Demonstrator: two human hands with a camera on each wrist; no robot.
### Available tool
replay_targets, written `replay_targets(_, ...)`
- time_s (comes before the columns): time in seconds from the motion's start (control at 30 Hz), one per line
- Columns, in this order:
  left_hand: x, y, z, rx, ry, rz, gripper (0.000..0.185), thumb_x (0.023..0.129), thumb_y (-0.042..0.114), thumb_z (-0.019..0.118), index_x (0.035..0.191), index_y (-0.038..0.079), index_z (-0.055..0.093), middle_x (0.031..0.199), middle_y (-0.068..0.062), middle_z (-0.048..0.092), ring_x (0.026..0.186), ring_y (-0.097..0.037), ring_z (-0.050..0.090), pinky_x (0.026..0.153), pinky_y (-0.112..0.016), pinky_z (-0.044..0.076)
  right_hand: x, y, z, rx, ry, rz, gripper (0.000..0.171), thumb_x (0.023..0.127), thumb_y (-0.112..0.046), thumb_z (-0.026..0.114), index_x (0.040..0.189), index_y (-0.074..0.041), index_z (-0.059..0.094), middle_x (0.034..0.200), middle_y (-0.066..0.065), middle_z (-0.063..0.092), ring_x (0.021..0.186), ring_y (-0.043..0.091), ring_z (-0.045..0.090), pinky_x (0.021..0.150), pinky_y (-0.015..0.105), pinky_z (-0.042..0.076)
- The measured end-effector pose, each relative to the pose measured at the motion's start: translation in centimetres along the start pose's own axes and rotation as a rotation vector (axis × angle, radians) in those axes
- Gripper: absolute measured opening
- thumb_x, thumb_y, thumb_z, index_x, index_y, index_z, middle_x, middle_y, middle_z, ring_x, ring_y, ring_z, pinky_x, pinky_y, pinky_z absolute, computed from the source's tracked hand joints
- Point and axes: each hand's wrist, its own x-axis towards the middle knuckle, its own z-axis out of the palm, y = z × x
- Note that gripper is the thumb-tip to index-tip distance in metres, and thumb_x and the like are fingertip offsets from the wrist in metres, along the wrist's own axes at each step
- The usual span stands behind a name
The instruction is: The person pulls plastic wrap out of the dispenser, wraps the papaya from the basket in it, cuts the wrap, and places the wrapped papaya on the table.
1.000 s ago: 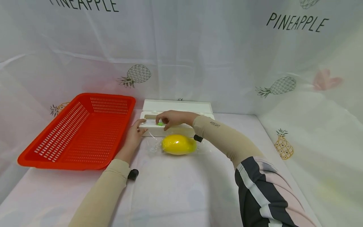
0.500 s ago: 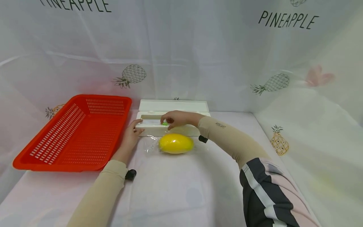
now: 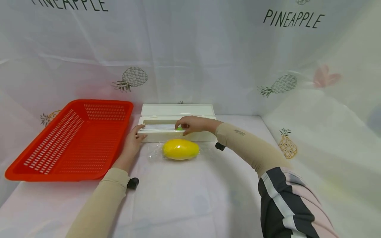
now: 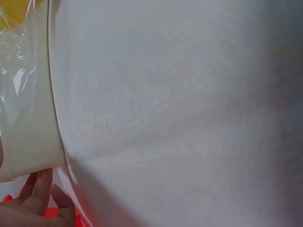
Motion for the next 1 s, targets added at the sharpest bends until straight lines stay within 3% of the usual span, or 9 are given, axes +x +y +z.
replay_targets(0.33,-0.1,-0.3,0.1,0.008,0.004,0.007,0.046,0.098,0.003,0.056,0.142,0.007,0.044,0.144,-0.024,0.040,0.119,-0.043,0.047,0.101,-0.052,0.041,-0.5,0.7,0.1,-0.022,0.000,-0.012,0.035,0.089,-0.017,0.073,0.121,-0.017,0.061,0.093,0.002,0.052,0.085,0.017,0.047,0.075,0.026,0.044)
replay_targets(0.67,-0.1,-0.1,0.4,0.007,-0.016,-0.022,0.048,0.099,0.006,0.056,0.144,0.011,0.043,0.148,-0.021,0.038,0.123,-0.042,0.044,0.104,-0.052,0.039,-0.9,1.0,0.0,-0.021,-0.006,-0.002,0.028,0.090,-0.016,0.071,0.117,-0.017,0.062,0.093,0.002,0.054,0.088,0.017,0.050,0.081,0.026,0.049)
replay_targets(1.0,-0.1,0.0,-0.2,0.006,-0.006,-0.009,0.047,0.098,0.005,0.056,0.143,0.009,0.043,0.143,-0.024,0.040,0.117,-0.042,0.047,0.101,-0.051,0.042,-2.6,1.9,-0.4,-0.007,0.009,0.043,0.038,0.084,-0.015,0.078,0.118,-0.017,0.062,0.096,0.002,0.053,0.092,0.019,0.049,0.083,0.029,0.047)
